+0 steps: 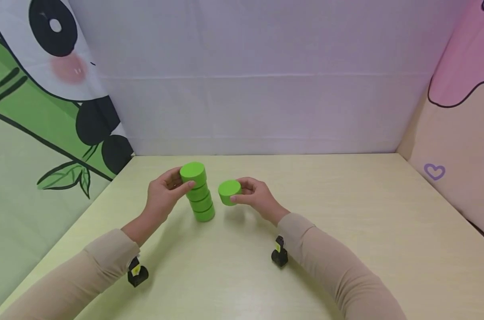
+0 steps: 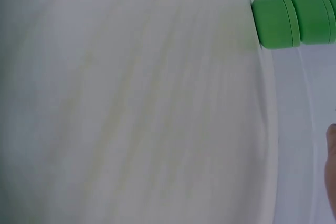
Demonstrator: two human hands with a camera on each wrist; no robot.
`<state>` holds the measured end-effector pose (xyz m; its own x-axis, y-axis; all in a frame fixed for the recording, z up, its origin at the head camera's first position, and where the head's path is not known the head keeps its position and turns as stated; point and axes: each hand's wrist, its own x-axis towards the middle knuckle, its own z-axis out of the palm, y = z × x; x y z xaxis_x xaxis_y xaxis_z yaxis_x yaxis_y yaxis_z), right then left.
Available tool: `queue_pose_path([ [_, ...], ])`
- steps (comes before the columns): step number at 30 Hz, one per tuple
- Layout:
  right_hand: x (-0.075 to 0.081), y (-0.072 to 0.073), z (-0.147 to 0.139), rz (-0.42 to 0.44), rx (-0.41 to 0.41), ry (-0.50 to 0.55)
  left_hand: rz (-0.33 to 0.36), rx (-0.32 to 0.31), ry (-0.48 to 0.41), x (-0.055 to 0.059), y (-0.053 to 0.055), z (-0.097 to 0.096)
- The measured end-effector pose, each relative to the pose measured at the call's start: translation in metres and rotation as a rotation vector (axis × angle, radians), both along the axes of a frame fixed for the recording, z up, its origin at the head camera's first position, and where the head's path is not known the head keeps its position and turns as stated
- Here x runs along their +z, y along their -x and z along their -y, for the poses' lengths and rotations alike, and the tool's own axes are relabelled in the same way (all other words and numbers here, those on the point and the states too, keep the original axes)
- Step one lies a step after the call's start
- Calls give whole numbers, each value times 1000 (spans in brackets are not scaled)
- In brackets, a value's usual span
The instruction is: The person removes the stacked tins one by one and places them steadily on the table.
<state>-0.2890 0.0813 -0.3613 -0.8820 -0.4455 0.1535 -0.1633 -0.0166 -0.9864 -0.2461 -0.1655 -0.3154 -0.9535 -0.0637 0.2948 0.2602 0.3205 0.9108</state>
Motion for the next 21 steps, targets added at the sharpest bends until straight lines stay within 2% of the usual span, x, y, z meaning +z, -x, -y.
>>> queue_pose_path([
  [8,-9,7,-7,40,1,-91,-2,-6,1,-2,1,1],
  [21,-14,11,-11,53,46,-119,-15,-5,-4,-3,2,0],
])
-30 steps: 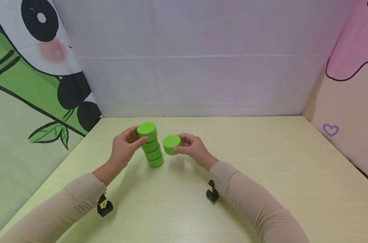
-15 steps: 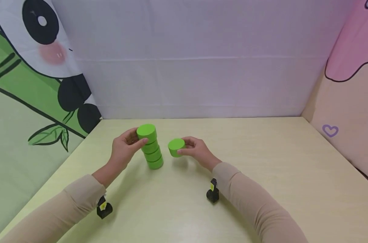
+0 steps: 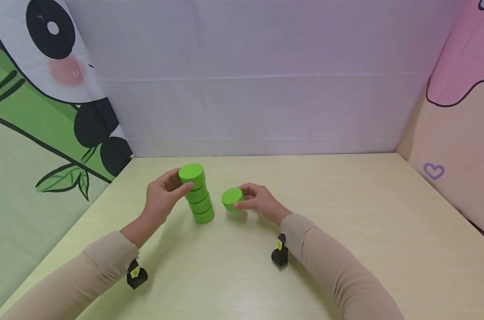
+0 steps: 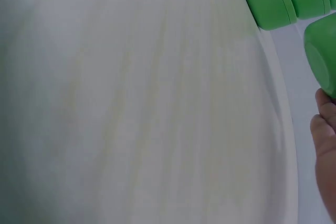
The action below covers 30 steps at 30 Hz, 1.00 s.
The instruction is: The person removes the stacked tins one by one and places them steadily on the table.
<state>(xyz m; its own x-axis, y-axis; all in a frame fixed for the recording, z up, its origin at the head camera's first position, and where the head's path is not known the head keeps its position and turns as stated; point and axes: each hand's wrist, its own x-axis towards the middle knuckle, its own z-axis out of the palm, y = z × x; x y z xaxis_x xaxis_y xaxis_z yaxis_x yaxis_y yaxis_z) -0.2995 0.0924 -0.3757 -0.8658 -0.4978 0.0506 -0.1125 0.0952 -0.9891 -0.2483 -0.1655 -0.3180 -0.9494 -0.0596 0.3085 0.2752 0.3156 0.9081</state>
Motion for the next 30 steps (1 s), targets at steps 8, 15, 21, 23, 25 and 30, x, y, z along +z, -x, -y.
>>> queue_pose_path([
  [8,-3,0,4,-10,9,-92,12,2,-4,-1,-1,1],
  [15,-6,0,5,7,-12,-125,7,-2,-9,-2,-1,1],
  [21,-4,-1,3,10,-16,-144,3,-3,2,-1,0,1],
  [23,-4,0,3,8,-17,-156,-1,-7,3,0,0,1],
  [25,-4,0,3,9,-16,-166,-5,-11,2,0,1,1],
  [30,-4,-1,3,18,-25,-193,0,-12,-4,0,0,1],
])
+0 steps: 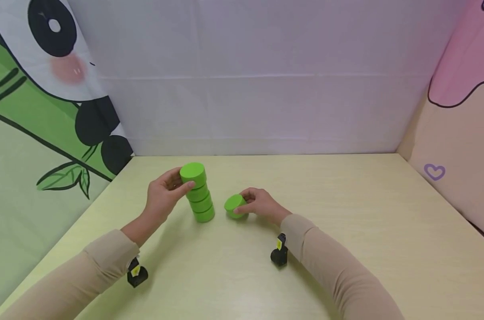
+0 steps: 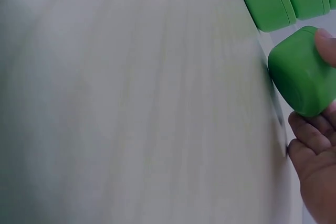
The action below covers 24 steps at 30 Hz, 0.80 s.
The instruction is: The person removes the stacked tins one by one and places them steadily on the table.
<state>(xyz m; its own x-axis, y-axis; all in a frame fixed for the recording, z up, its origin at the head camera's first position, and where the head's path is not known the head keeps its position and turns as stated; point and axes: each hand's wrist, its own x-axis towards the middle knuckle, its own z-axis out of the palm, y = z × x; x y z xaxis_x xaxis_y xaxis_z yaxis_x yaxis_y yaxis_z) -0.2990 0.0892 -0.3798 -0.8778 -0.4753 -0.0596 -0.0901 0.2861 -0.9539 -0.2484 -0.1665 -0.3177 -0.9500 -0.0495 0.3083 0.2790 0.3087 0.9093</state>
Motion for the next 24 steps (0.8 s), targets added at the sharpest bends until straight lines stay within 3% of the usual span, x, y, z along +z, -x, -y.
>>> queue_pose_path([
  [24,-3,4,-3,17,13,-7,-12,3,8,-1,0,0],
])
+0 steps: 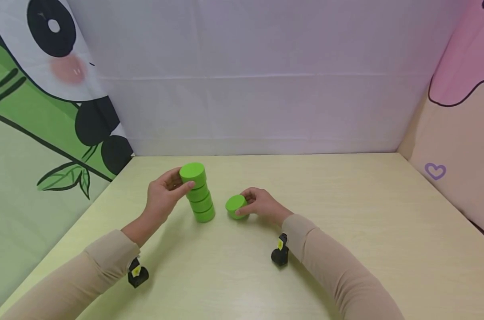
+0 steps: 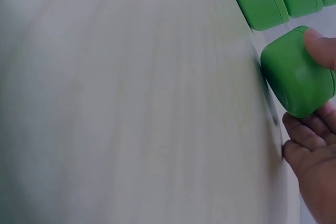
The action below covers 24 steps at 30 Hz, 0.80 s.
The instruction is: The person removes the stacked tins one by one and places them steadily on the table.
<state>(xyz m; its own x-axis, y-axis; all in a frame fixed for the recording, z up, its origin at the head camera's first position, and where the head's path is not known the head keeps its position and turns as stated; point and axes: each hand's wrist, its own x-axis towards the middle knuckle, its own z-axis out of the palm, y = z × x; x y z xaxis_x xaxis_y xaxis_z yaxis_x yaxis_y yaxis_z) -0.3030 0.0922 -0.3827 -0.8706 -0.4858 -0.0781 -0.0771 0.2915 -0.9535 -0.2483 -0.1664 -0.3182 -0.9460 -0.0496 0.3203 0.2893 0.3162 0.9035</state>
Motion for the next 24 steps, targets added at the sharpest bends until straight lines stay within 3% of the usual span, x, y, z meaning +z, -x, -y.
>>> queue_pose_path([
  [24,3,-2,-4,-16,-32,-53,35,11,0,1,-1,-1],
])
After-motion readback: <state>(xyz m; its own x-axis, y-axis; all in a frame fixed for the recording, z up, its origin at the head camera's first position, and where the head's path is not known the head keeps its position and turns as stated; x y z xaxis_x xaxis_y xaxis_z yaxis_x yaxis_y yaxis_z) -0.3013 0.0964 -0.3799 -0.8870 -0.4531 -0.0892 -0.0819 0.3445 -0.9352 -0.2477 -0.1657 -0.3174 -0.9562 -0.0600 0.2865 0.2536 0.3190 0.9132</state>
